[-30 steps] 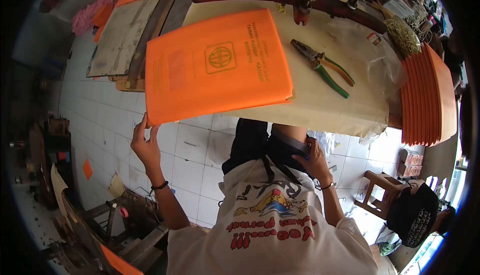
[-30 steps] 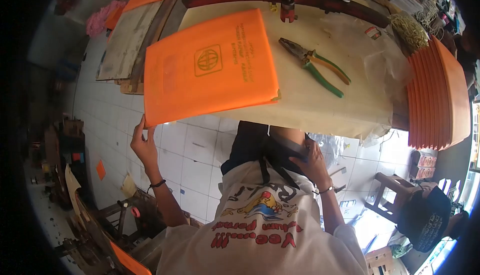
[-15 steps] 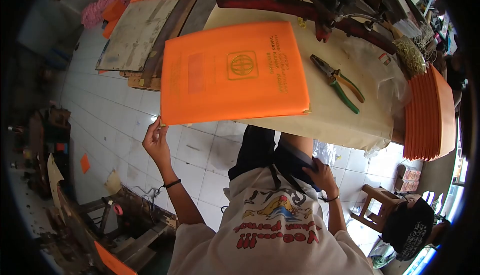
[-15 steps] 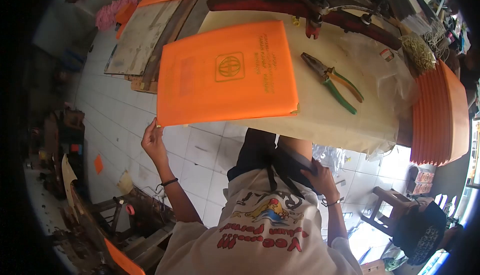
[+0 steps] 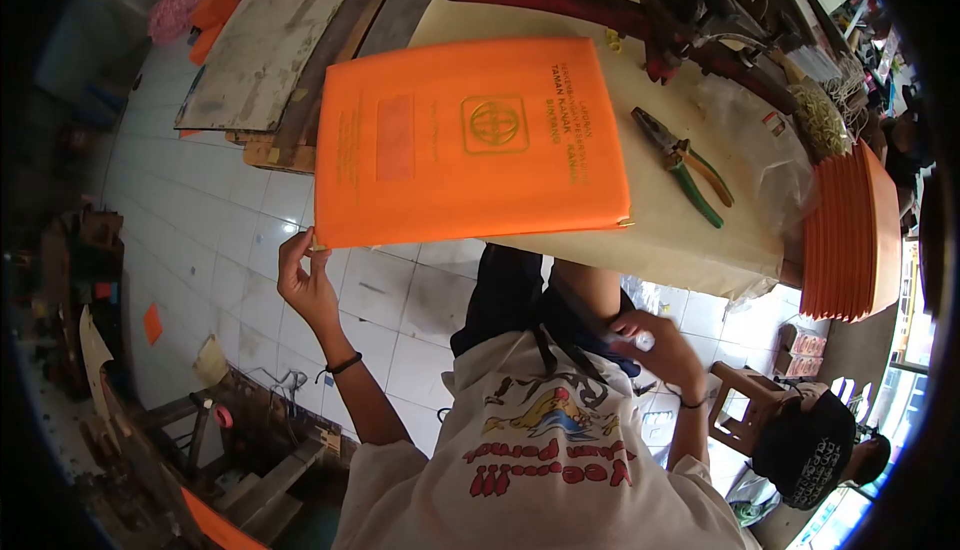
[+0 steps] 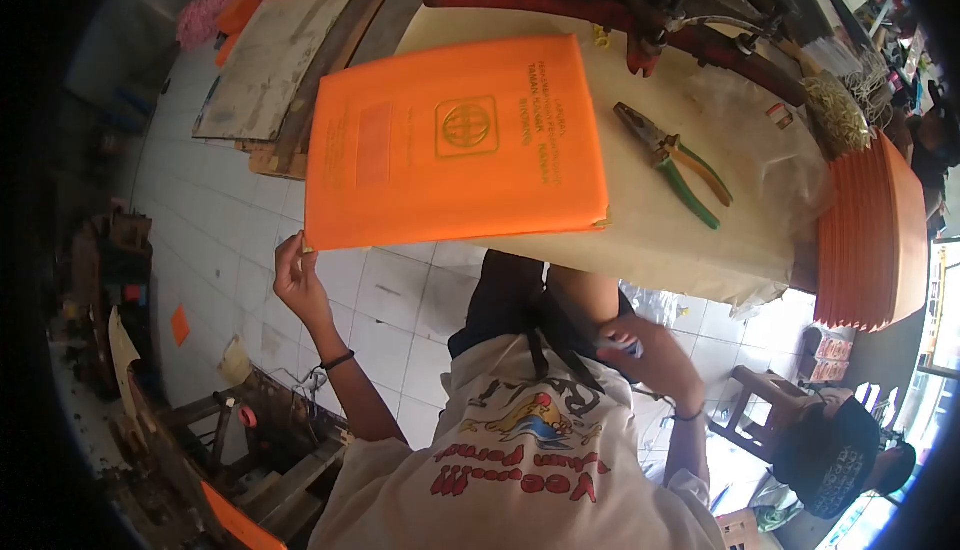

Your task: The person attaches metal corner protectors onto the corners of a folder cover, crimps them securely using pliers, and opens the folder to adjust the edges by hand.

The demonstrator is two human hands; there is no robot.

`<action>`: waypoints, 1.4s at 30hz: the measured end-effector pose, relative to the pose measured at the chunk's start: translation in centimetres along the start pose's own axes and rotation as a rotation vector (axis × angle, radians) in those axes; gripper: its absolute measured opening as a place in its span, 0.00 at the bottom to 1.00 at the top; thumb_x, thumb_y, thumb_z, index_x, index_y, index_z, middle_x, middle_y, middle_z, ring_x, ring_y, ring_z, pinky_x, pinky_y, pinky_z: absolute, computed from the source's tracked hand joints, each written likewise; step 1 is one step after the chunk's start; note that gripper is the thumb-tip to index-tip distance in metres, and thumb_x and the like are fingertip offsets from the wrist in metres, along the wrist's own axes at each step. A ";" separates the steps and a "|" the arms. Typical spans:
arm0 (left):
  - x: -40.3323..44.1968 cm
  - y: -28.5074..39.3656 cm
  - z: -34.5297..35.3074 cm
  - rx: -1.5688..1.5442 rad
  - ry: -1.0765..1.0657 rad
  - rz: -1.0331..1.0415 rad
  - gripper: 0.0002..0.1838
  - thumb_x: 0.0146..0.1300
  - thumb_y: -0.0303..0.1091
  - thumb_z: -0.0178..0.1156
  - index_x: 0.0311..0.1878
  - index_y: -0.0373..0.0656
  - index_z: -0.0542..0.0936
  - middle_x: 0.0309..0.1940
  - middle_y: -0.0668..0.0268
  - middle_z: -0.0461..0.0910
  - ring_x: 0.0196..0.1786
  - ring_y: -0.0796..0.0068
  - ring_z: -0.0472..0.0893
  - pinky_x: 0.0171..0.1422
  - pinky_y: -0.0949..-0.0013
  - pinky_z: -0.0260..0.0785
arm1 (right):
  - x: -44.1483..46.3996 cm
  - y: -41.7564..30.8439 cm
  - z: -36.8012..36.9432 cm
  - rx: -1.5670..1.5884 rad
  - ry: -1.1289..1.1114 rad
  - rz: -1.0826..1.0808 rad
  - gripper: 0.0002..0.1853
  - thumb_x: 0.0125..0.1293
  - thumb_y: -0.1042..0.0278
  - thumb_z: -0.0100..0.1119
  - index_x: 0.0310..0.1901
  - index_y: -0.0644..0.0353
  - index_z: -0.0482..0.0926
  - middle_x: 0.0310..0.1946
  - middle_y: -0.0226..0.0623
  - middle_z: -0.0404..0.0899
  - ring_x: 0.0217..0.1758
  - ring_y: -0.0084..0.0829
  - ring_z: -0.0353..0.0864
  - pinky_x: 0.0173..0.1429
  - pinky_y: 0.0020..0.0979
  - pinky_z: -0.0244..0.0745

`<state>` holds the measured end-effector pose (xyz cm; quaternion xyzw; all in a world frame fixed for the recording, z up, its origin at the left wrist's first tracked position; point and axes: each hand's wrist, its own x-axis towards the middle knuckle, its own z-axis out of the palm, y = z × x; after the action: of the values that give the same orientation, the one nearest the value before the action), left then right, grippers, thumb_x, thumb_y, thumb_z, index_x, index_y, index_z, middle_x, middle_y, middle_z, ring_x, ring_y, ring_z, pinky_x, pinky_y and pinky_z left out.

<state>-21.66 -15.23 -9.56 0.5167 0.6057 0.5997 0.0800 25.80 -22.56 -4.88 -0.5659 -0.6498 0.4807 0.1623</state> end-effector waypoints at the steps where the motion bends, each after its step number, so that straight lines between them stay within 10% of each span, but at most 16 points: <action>1: 0.1 0.1 -0.1 0.043 0.008 0.021 0.17 0.57 0.16 0.64 0.49 0.41 0.85 0.45 0.64 0.83 0.42 0.75 0.78 0.49 0.70 0.72 | 0.3 -2.4 -1.0 0.103 0.106 -0.039 0.09 0.59 0.77 0.70 0.42 0.63 0.84 0.34 0.36 0.85 0.37 0.28 0.84 0.46 0.29 0.78; 4: 0.4 0.1 0.1 0.061 0.050 0.070 0.17 0.56 0.15 0.64 0.49 0.40 0.84 0.47 0.63 0.83 0.45 0.74 0.77 0.50 0.68 0.72 | 3.3 -6.9 -3.4 -0.188 0.549 -0.243 0.13 0.53 0.80 0.71 0.41 0.66 0.82 0.34 0.38 0.83 0.34 0.29 0.81 0.44 0.31 0.76; 13: 4.2 2.3 1.2 -0.097 -0.011 0.177 0.11 0.76 0.34 0.50 0.51 0.36 0.77 0.59 0.52 0.78 0.66 0.58 0.75 0.71 0.57 0.66 | 9.9 -7.3 -5.9 -0.250 0.649 -0.603 0.17 0.53 0.82 0.71 0.46 0.64 0.82 0.40 0.40 0.82 0.41 0.35 0.83 0.45 0.33 0.79; 22: 14.1 6.8 3.4 -0.356 0.076 0.220 0.06 0.75 0.29 0.52 0.46 0.37 0.75 0.49 0.52 0.83 0.60 0.58 0.81 0.67 0.58 0.70 | 13.6 -14.6 -9.4 -0.226 1.000 -0.766 0.07 0.62 0.82 0.64 0.42 0.65 0.82 0.40 0.40 0.83 0.41 0.32 0.84 0.42 0.30 0.78; 34: 24.4 10.0 9.3 -0.654 0.136 0.071 0.15 0.75 0.40 0.57 0.52 0.37 0.80 0.40 0.72 0.77 0.36 0.86 0.68 0.43 0.78 0.65 | 17.7 -21.1 -13.0 -0.017 1.024 -0.738 0.11 0.68 0.75 0.61 0.51 0.63 0.82 0.35 0.33 0.86 0.21 0.17 0.79 0.17 0.23 0.66; 36: 25.0 10.6 9.8 -0.637 0.113 0.054 0.17 0.76 0.40 0.55 0.56 0.36 0.78 0.31 0.79 0.67 0.30 0.89 0.55 0.38 0.81 0.57 | 18.3 -21.7 -13.9 -0.147 1.079 -0.769 0.10 0.67 0.74 0.62 0.49 0.62 0.83 0.35 0.36 0.86 0.25 0.22 0.82 0.26 0.26 0.72; 42: 28.3 8.2 11.2 -0.672 0.066 0.057 0.18 0.77 0.39 0.53 0.60 0.36 0.76 0.30 0.78 0.68 0.30 0.90 0.61 0.38 0.81 0.60 | 18.8 -23.7 -16.3 -0.377 1.062 -0.752 0.09 0.66 0.75 0.63 0.47 0.59 0.84 0.33 0.39 0.84 0.32 0.29 0.84 0.37 0.29 0.76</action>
<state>-22.11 10.32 8.88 0.4585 0.3618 0.7843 0.2091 18.58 3.80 15.90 -0.4796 -0.7072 -0.0733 0.5142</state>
